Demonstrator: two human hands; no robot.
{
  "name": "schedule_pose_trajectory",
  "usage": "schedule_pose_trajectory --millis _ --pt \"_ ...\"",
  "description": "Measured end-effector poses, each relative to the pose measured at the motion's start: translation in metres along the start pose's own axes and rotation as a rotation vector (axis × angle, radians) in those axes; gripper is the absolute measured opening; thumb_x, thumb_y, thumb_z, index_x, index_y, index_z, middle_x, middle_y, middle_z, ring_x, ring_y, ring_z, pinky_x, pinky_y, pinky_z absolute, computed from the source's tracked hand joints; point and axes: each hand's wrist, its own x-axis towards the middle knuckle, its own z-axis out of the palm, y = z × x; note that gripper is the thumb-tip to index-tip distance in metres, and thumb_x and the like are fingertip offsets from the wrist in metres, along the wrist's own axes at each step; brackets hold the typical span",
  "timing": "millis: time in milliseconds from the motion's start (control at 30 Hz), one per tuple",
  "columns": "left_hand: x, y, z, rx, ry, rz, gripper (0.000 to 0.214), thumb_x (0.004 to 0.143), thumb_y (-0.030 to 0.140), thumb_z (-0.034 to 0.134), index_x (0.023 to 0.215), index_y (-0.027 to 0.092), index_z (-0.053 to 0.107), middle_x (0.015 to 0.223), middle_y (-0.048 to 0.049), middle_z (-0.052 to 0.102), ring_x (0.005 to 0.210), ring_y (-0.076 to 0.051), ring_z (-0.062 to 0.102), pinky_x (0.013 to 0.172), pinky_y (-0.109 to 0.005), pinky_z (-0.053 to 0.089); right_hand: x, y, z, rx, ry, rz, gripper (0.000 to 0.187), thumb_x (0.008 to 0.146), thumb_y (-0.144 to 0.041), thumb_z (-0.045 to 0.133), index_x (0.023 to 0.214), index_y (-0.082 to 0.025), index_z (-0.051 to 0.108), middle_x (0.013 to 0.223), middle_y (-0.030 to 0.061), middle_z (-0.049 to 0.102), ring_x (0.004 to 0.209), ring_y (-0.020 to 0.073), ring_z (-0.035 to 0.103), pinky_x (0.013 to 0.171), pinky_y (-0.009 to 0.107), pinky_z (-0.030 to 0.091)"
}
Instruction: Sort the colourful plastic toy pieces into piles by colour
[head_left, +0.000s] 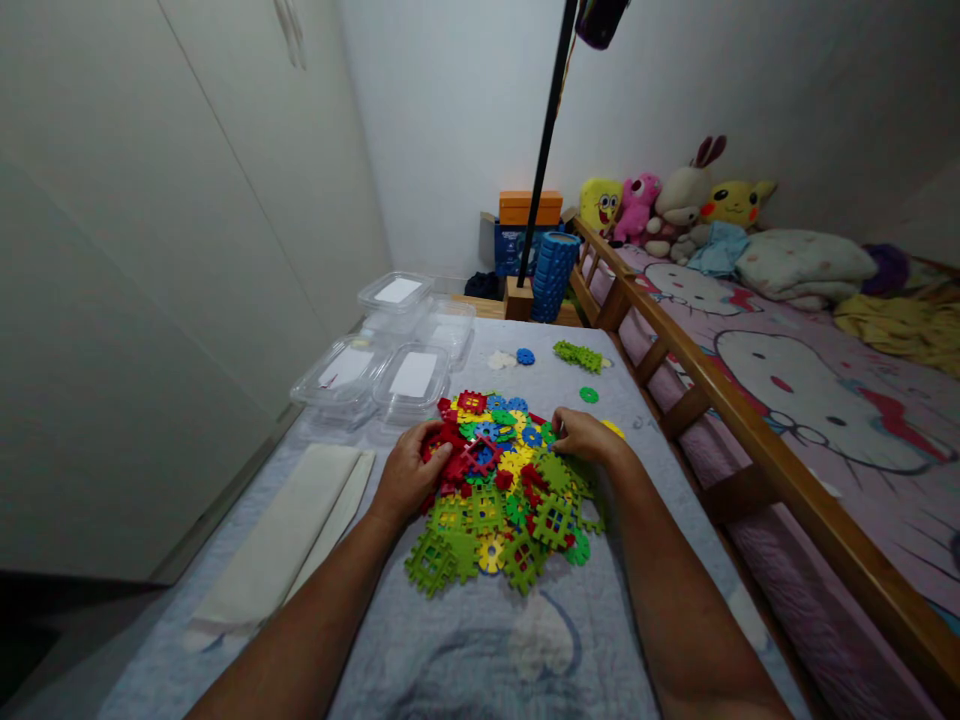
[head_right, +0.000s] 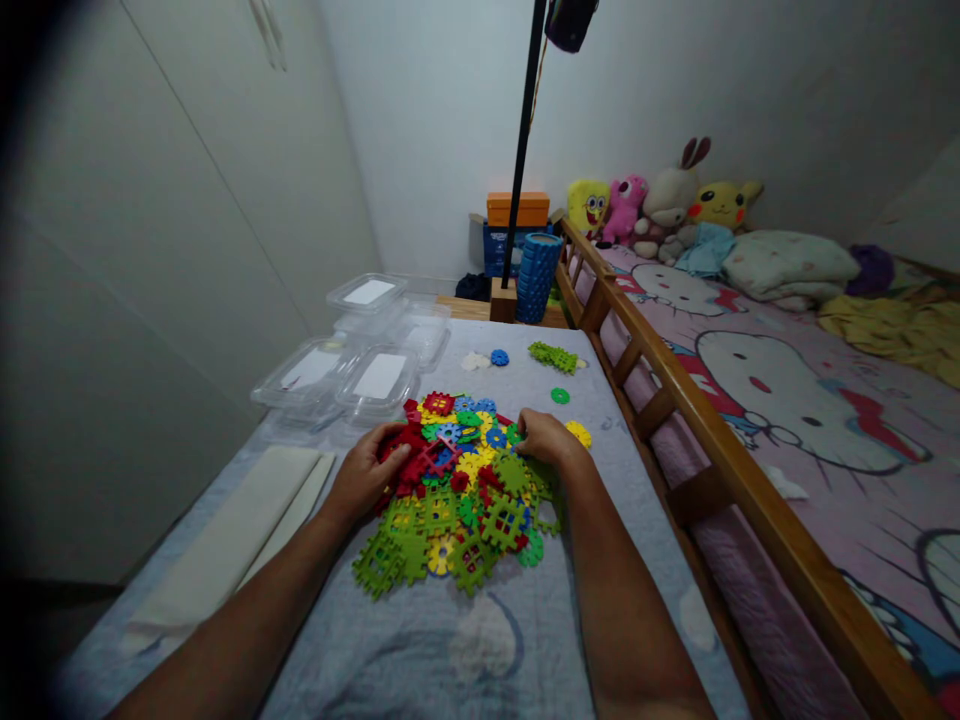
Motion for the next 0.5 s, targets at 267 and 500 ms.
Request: schedule_pose_trajectory --millis 267,500 --pt "0.000 0.000 0.000 -0.004 0.006 0.004 0.040 0.085 0.046 0.059 0.116 0.020 0.065 0.114 -0.0085 0.071 0.110 -0.028 0.064 0.100 -0.045 0.049 -0.002 0.010 -0.007 0.410 -0.064 -0.039 0.006 0.067 -0.019 0.068 0.073 -0.018 0.066 0.060 -0.0040 0.059 0.055 0.0115 0.051 0.054 0.023 0.036" --pt "0.000 0.001 0.000 -0.018 -0.004 -0.017 0.039 0.086 0.044 0.059 0.116 0.020 0.065 0.117 -0.0094 0.070 0.112 -0.028 0.064 0.101 -0.046 0.048 0.031 -0.003 -0.017 0.761 0.244 -0.039 0.005 0.071 -0.021 0.064 0.071 -0.019 0.060 0.057 -0.0038 0.057 0.051 0.0104 0.052 0.047 0.020 0.038"
